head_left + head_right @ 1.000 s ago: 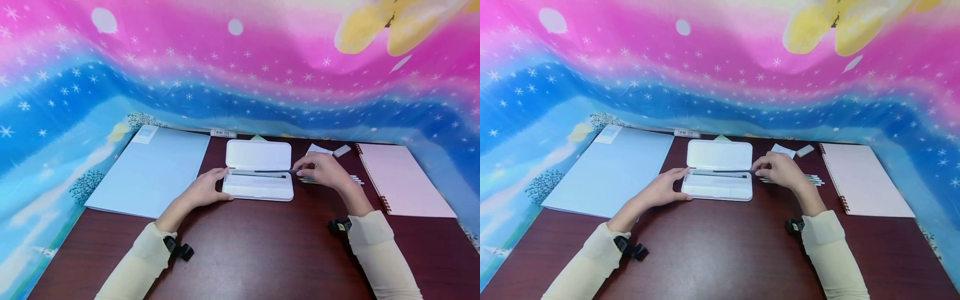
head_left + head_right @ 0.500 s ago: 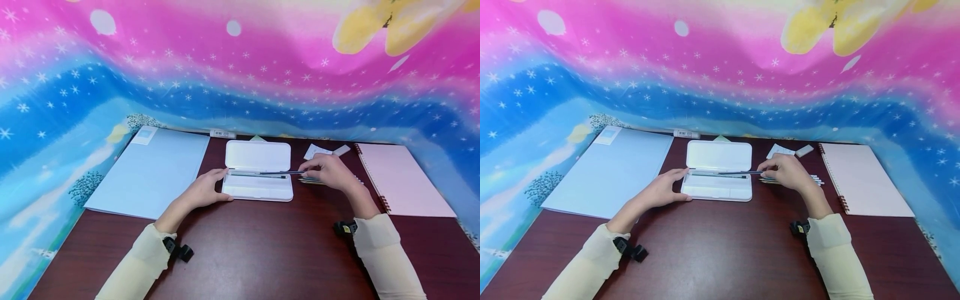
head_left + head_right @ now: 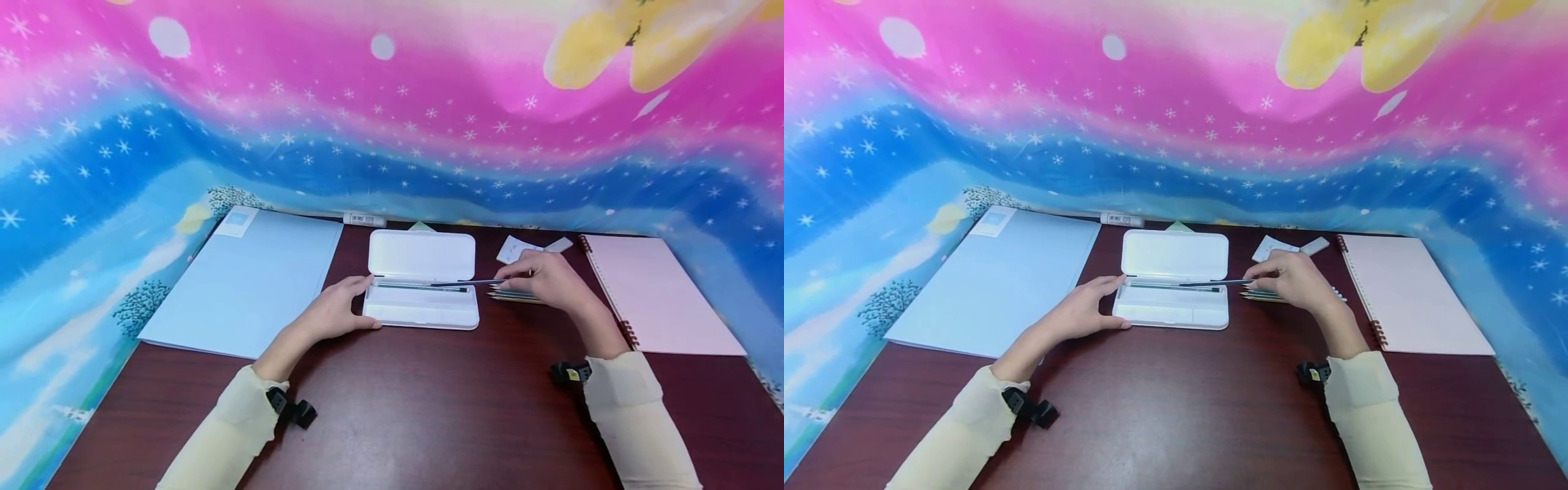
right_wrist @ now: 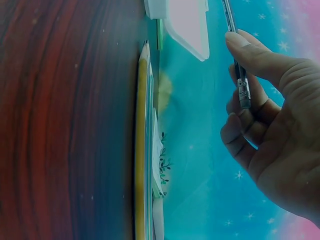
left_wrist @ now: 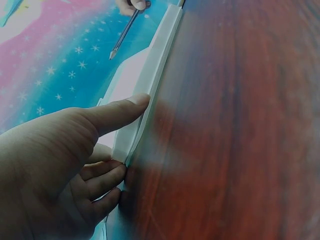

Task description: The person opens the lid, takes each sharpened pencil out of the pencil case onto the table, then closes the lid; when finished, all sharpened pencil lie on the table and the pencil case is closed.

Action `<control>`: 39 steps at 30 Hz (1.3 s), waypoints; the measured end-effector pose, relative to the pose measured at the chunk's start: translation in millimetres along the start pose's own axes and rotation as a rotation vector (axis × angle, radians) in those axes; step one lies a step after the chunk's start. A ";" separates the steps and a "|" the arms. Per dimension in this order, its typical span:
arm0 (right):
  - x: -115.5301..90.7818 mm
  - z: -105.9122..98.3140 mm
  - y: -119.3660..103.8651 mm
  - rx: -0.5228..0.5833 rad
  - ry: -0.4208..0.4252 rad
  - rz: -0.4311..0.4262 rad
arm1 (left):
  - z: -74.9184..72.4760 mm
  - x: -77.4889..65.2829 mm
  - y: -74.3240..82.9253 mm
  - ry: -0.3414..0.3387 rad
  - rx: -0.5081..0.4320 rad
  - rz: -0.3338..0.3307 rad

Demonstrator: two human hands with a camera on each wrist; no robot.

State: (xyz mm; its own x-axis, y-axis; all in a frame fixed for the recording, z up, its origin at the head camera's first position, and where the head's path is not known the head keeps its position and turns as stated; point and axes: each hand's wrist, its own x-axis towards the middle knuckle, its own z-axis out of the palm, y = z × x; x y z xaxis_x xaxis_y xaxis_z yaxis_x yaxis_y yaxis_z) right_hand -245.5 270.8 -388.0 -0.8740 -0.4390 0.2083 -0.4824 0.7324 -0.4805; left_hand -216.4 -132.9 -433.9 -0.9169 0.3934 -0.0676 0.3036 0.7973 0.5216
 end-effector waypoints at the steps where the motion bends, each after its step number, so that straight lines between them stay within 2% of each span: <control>1: -0.8 -0.5 1.1 0.005 0.004 0.000 | 0.2 0.2 0.0 0.000 -0.001 -0.002; 8: -8.3 -5.5 7.5 0.015 0.030 0.025 | -0.5 -0.6 1.4 -0.003 -0.001 -0.005; 17: -20.3 -10.8 18.1 0.048 0.022 0.043 | -0.3 -0.9 0.3 -0.001 0.000 -0.008; 24: -30.7 -13.7 29.1 0.069 0.013 0.116 | -0.2 -1.6 0.2 -0.004 0.001 -0.006; 32: -45.3 -19.4 38.6 0.111 -0.014 0.161 | 0.4 -0.4 0.4 -0.006 0.012 -0.005; 39: -56.0 -24.2 45.9 0.093 -0.021 0.236 | 0.2 0.7 0.6 -0.007 0.010 -0.007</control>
State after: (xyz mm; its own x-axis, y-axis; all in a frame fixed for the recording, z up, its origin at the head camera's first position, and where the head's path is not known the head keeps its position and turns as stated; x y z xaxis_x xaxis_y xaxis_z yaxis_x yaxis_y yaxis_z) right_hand -220.1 341.6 -401.1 -0.9599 -0.2728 0.0639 -0.2568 0.7654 -0.5901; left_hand -216.8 -132.0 -433.8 -0.9172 0.3908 -0.0776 0.2996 0.8049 0.5122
